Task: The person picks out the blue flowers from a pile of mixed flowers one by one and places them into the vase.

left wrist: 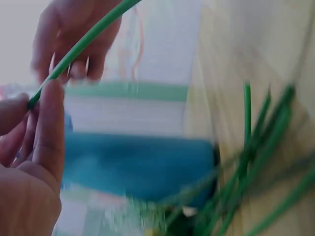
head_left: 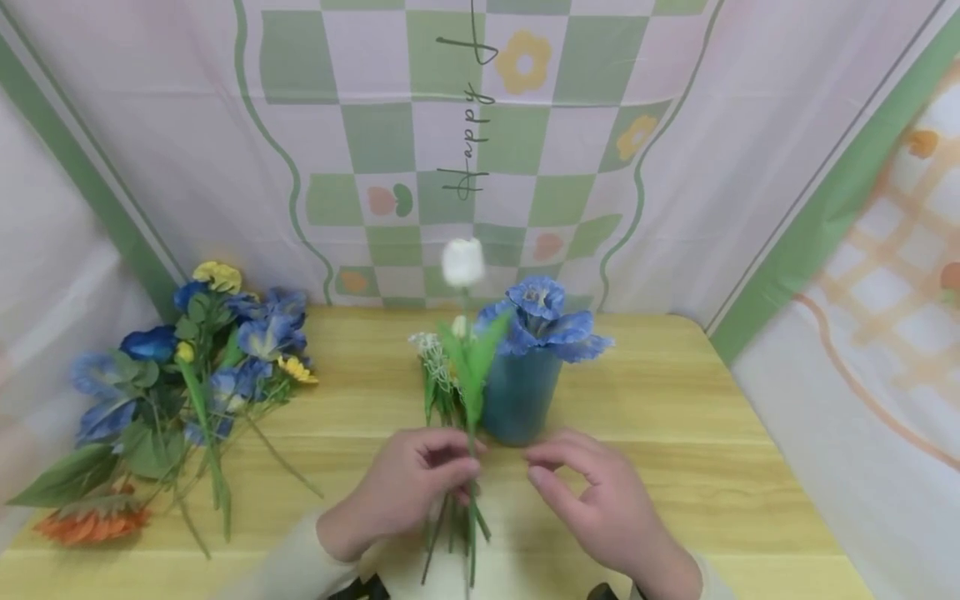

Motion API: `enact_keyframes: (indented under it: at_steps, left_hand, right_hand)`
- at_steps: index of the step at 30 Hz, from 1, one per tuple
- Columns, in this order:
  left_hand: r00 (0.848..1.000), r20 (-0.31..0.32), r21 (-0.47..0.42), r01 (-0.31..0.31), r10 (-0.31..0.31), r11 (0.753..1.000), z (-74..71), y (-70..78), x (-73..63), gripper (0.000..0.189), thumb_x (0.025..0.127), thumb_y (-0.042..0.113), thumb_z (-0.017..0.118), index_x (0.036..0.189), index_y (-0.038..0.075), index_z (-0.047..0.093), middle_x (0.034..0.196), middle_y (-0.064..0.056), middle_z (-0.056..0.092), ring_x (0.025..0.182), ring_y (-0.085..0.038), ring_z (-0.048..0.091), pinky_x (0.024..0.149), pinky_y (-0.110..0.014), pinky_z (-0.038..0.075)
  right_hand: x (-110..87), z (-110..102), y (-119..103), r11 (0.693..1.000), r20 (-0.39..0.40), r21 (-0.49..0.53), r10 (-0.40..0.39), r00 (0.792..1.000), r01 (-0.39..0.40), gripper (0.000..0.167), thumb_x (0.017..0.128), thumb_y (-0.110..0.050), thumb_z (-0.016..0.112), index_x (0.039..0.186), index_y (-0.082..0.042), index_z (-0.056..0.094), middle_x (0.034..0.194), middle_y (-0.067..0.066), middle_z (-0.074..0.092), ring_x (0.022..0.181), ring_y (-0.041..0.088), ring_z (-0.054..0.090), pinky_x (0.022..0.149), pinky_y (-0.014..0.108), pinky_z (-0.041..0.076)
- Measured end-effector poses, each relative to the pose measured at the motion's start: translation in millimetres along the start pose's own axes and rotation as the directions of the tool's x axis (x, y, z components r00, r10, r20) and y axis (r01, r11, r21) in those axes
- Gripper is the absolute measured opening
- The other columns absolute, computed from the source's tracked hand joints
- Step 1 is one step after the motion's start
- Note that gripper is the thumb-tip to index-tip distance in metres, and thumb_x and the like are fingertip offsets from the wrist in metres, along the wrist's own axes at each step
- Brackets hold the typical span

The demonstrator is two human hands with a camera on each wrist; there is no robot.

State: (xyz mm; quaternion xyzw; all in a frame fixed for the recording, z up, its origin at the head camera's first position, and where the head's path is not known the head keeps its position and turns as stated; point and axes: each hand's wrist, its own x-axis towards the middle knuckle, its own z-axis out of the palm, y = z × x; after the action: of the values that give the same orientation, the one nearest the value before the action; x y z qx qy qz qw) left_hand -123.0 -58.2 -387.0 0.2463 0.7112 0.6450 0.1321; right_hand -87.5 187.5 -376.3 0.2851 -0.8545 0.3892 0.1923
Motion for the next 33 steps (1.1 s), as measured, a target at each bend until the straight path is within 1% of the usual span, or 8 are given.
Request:
enact_keyframes:
  at_steps: [3,8,11,16,21,22,27,33]
  left_hand:
    - [0.984,-0.157,-0.003,0.085,-0.085,0.996,-24.1,-6.6,3.2,0.018,0.095,0.012,0.067,0.11,0.004,0.071,0.087,-0.01,0.069,0.073,-0.027,0.068,0.071,-0.037,0.06]
    - [0.881,-0.356,0.031,0.345,-0.312,0.938,-67.9,-22.0,9.5,0.022,0.096,0.011,0.066,0.115,0.001,0.07,0.087,-0.014,0.069,0.072,-0.026,0.068,0.071,-0.038,0.06]
    - [0.849,-0.371,0.157,0.456,-0.375,0.876,-87.1,-36.7,11.6,0.015,0.097,0.011,0.064,0.101,-0.001,0.072,0.079,-0.012,0.067,0.067,-0.024,0.065,0.066,-0.039,0.059]
    - [0.873,-0.337,0.358,0.466,-0.354,0.809,-96.7,-66.8,18.5,0.021,0.095,0.007,0.065,0.075,0.004,0.069,0.062,-0.005,0.061,0.056,-0.021,0.061,0.054,-0.032,0.051]
    - [0.904,-0.3,0.484,0.419,-0.304,0.768,-85.7,-85.9,27.2,0.009,0.087,0.006,0.071,0.079,0.005,0.072,0.056,-0.001,0.059,0.049,-0.016,0.058,0.049,-0.03,0.049]
    - [0.909,-0.293,0.505,0.411,-0.298,0.759,-82.6,-87.5,28.9,0.004,0.086,0.007,0.072,0.085,0.003,0.073,0.057,-0.001,0.059,0.049,-0.016,0.057,0.05,-0.031,0.049]
    - [0.931,-0.256,0.585,0.363,-0.259,0.725,-69.1,-87.8,37.1,0.037,0.084,0.009,0.076,0.117,-0.007,0.067,0.074,-0.004,0.066,0.054,-0.013,0.058,0.062,-0.033,0.054]
    - [0.956,-0.205,0.676,0.294,-0.211,0.676,-58.9,-82.2,43.9,0.016,0.08,0.011,0.078,0.089,0.0,0.071,0.077,-0.006,0.067,0.062,-0.017,0.055,0.072,-0.042,0.054]
  right_hand:
    - [-2.1,-1,3,1.0,-0.01,-0.009,0.017,1.0,-0.017,0.025,0.089,-0.007,0.072,0.109,-0.021,0.073,0.105,-0.013,0.068,0.094,0.011,0.066,0.086,0.026,0.051]
    - [-5.1,-4,6,1.0,0.007,-0.014,0.025,1.0,-0.025,0.024,0.089,-0.006,0.072,0.108,-0.021,0.073,0.104,-0.015,0.067,0.091,0.009,0.065,0.083,0.029,0.054]
    - [-7.0,-5,7,0.999,0.024,-0.03,0.038,0.999,-0.037,0.023,0.09,-0.007,0.072,0.107,-0.022,0.072,0.102,-0.017,0.066,0.091,0.007,0.064,0.081,0.032,0.055]
    - [-8.3,-5,9,0.997,0.041,-0.052,0.051,0.998,-0.049,0.021,0.09,-0.009,0.072,0.106,-0.023,0.072,0.102,-0.02,0.065,0.09,0.005,0.064,0.081,0.033,0.055]
    - [-8.4,-5,10,0.997,0.058,-0.053,0.06,0.997,-0.057,0.02,0.091,-0.009,0.072,0.106,-0.021,0.072,0.101,-0.02,0.065,0.09,0.005,0.064,0.08,0.034,0.055]
    - [-8.5,-5,10,0.997,0.057,-0.056,0.062,0.996,-0.059,0.02,0.09,-0.009,0.072,0.106,-0.021,0.072,0.101,-0.02,0.065,0.09,0.005,0.064,0.08,0.034,0.055]
    - [-8.5,-8,12,0.996,0.043,-0.078,0.058,0.997,-0.054,0.021,0.089,-0.007,0.072,0.105,-0.02,0.072,0.1,-0.02,0.065,0.09,0.005,0.064,0.08,0.033,0.055]
    - [-6.5,-8,30,0.981,0.033,-0.187,0.051,0.998,-0.044,0.016,0.09,-0.01,0.07,0.105,-0.014,0.072,0.101,-0.01,0.068,0.091,0.011,0.065,0.08,0.038,0.056]
